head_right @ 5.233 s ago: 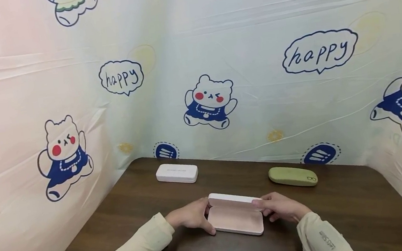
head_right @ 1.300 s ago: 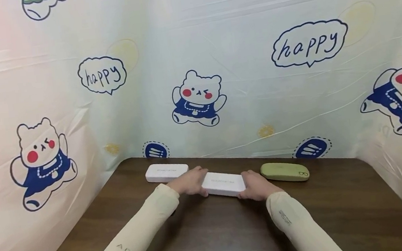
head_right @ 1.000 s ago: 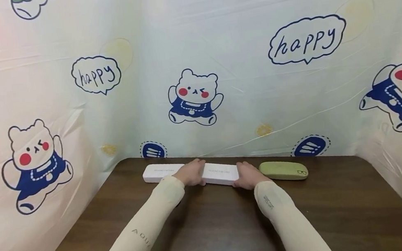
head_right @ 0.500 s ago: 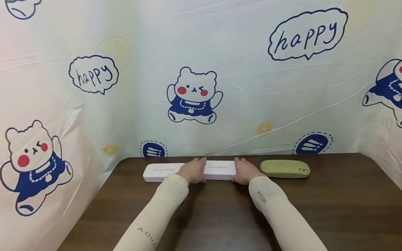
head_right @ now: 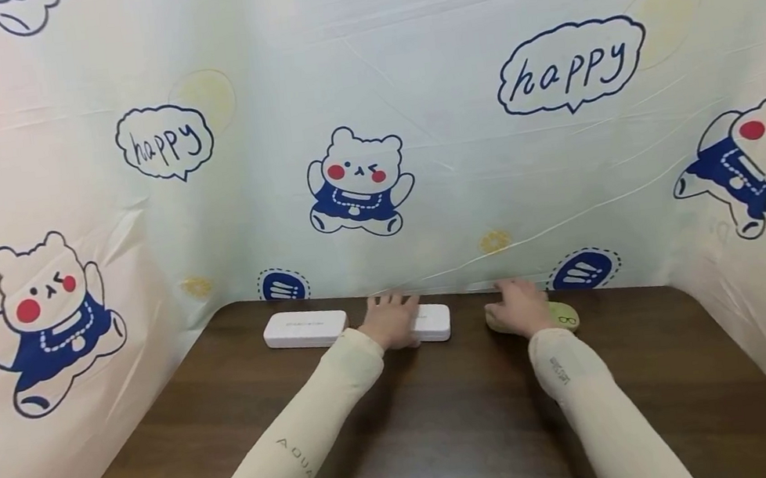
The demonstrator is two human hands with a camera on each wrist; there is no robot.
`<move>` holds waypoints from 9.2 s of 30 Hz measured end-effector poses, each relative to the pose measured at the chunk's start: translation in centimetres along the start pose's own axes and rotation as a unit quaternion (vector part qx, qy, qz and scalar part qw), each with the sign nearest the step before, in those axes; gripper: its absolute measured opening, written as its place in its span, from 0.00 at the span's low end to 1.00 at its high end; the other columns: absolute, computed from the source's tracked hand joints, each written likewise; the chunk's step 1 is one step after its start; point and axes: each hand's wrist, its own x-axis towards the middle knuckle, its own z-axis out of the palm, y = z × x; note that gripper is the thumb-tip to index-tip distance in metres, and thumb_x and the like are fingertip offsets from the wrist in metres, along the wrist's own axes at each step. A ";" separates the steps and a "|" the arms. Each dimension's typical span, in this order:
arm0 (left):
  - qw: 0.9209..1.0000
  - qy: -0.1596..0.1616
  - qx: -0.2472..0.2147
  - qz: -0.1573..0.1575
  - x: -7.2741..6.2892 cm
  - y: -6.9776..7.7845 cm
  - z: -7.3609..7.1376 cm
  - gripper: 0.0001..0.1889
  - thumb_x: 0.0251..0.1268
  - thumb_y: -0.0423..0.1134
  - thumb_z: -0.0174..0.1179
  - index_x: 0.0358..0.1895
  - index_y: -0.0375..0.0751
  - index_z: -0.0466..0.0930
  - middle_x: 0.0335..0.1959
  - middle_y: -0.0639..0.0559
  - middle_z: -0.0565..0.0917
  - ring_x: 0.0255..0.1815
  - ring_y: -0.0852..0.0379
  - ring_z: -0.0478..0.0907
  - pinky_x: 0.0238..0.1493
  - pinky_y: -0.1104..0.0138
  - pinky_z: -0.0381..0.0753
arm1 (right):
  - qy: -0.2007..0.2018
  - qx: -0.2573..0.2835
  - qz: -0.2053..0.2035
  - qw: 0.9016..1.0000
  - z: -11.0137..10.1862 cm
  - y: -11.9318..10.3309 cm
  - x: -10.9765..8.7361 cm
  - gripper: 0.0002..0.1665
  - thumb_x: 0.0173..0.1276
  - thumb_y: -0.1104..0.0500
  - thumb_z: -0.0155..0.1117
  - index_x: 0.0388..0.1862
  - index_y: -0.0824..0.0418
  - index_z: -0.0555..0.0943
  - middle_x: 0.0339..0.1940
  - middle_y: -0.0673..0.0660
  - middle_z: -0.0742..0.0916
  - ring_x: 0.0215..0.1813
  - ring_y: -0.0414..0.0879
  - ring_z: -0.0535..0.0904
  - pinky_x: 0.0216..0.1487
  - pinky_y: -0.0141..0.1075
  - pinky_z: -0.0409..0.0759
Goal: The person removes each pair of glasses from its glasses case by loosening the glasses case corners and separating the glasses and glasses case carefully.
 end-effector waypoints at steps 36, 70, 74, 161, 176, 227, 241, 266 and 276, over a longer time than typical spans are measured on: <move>0.991 0.055 -0.108 0.062 5.2 11.9 1.5 0.22 0.63 0.57 0.69 0.54 0.53 0.78 0.51 0.59 0.84 0.64 0.53 0.71 0.70 0.56 0.58 | -0.065 0.026 0.051 0.996 -2.1 10.0 -4.9 0.45 0.68 0.55 0.70 0.69 0.85 0.61 0.64 0.82 0.72 0.64 0.76 0.69 0.62 0.63 0.67; 0.941 -0.023 -0.225 0.252 -5.2 3.5 2.0 0.26 0.46 0.56 0.76 0.45 0.50 0.77 0.37 0.63 0.73 0.41 0.63 0.67 0.43 0.72 0.69 | -0.097 0.021 -0.106 0.989 -0.1 1.8 -13.3 0.46 0.55 0.40 0.78 0.63 0.68 0.77 0.56 0.62 0.82 0.56 0.57 0.78 0.53 0.54 0.75; 0.940 -0.018 -0.225 0.256 -6.9 1.9 2.3 0.25 0.47 0.56 0.75 0.44 0.50 0.77 0.37 0.64 0.74 0.41 0.64 0.68 0.44 0.71 0.69 | -0.096 0.023 -0.132 0.986 0.9 0.4 -13.3 0.45 0.56 0.39 0.77 0.62 0.68 0.78 0.54 0.59 0.82 0.53 0.54 0.78 0.52 0.52 0.76; 0.968 -0.005 -0.176 0.180 -11.5 -0.7 3.3 0.30 0.42 0.57 0.80 0.46 0.49 0.77 0.39 0.65 0.74 0.39 0.64 0.66 0.45 0.69 0.69 | -0.109 0.080 -0.197 0.971 2.3 -3.5 -13.4 0.33 0.73 0.39 0.61 0.71 0.52 0.77 0.56 0.60 0.81 0.52 0.52 0.77 0.49 0.50 0.76; 0.967 0.004 -0.179 0.181 -11.3 -0.7 3.2 0.35 0.39 0.58 0.81 0.49 0.46 0.78 0.42 0.61 0.78 0.43 0.62 0.69 0.50 0.66 0.71 | -0.112 0.144 -0.206 0.961 1.4 -3.3 -12.8 0.27 0.77 0.47 0.59 0.67 0.60 0.79 0.47 0.50 0.85 0.43 0.39 0.77 0.44 0.39 0.76; 0.968 -0.029 -0.208 0.140 -10.7 -1.4 3.3 0.35 0.36 0.64 0.79 0.47 0.47 0.83 0.36 0.60 0.71 0.41 0.60 0.65 0.45 0.66 0.65 | 0.065 -0.120 -0.204 0.969 5.9 -9.9 -12.6 0.08 0.60 0.53 0.76 0.36 0.50 0.87 0.71 0.71 0.71 0.76 0.71 0.54 0.63 0.74 0.54; 0.971 -0.028 -0.198 0.132 -10.9 -1.2 3.4 0.36 0.36 0.65 0.79 0.48 0.47 0.82 0.38 0.59 0.71 0.42 0.61 0.66 0.46 0.66 0.67 | 0.182 -0.120 -0.277 0.936 6.1 -10.2 -12.5 0.08 0.51 0.64 0.73 0.26 0.55 0.81 0.57 0.67 0.82 0.62 0.64 0.74 0.61 0.67 0.64; 0.972 -0.043 -0.191 0.127 -11.2 -1.2 3.1 0.48 0.39 0.65 0.78 0.62 0.37 0.77 0.45 0.56 0.74 0.47 0.59 0.66 0.52 0.64 0.67 | 0.117 -0.061 -0.172 0.976 -0.2 -5.6 -17.9 0.17 0.52 0.65 0.73 0.24 0.43 0.78 0.49 0.59 0.85 0.53 0.59 0.81 0.51 0.63 0.74; 0.973 -0.046 -0.190 0.126 -11.3 -1.2 2.9 0.49 0.40 0.66 0.78 0.64 0.36 0.76 0.47 0.55 0.74 0.49 0.59 0.67 0.53 0.64 0.68 | 0.056 -0.062 -0.155 0.984 -0.8 -2.4 -20.6 0.19 0.51 0.65 0.74 0.24 0.41 0.77 0.49 0.59 0.84 0.46 0.56 0.82 0.42 0.52 0.79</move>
